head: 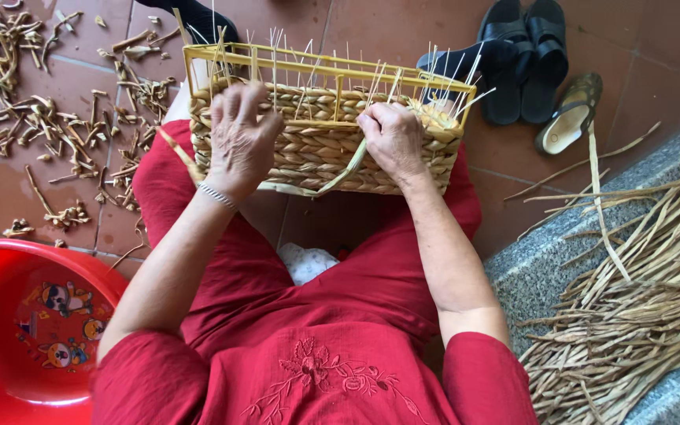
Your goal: The person sits on the floor weaving a water hyacinth basket, threading and tucking woven strips around the rim of a bamboo-framed basket. They then set the basket aside and wipe several finished woven baskets with a blue cloth.
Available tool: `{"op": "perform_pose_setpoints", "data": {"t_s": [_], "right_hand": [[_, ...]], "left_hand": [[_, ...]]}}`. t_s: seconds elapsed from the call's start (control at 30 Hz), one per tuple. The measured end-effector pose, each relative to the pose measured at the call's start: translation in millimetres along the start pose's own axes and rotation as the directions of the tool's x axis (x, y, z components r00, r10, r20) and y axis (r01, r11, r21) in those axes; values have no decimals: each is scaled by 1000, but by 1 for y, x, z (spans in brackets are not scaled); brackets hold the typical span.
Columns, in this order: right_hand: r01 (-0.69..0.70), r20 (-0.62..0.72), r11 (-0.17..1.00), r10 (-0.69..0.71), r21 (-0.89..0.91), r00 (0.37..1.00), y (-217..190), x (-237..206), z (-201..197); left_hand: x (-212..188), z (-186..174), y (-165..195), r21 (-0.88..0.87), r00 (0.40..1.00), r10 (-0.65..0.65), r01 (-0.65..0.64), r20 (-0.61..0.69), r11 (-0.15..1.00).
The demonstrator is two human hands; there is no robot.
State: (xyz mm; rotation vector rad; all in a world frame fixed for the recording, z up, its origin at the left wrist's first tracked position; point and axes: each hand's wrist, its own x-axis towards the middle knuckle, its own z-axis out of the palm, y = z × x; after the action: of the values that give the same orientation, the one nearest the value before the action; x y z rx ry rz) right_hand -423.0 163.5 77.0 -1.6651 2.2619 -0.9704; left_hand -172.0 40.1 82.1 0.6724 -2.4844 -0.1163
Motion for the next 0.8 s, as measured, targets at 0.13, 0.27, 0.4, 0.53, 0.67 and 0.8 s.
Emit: {"op": "perform_pose_setpoints", "data": {"t_s": [0.13,0.27,0.4,0.53,0.67,0.8], "right_hand": [[-8,-98,1000,7,-10,995,-9,-1,3],[-219,143,874,173,434,974,2,-19,-27],[-195,-229,717,449,670,864,50,-60,-79],[-400,-239,665,656,630,715,91,-109,-93],[-403,-213,761,564,508,798,94,-143,-69],[-331,-237,815,481,476,844,90,-137,-48]], "left_hand": [[-23,0,-7,-257,945,-132,213,301,943],[-36,-4,-41,-165,864,-310,400,397,902],[-51,-23,-90,-253,834,-486,545,261,799],[-64,-10,-112,-323,835,-512,550,200,770],[-78,6,-119,-556,759,-601,621,250,552],[-86,2,-128,-587,717,-601,670,352,455]]}}
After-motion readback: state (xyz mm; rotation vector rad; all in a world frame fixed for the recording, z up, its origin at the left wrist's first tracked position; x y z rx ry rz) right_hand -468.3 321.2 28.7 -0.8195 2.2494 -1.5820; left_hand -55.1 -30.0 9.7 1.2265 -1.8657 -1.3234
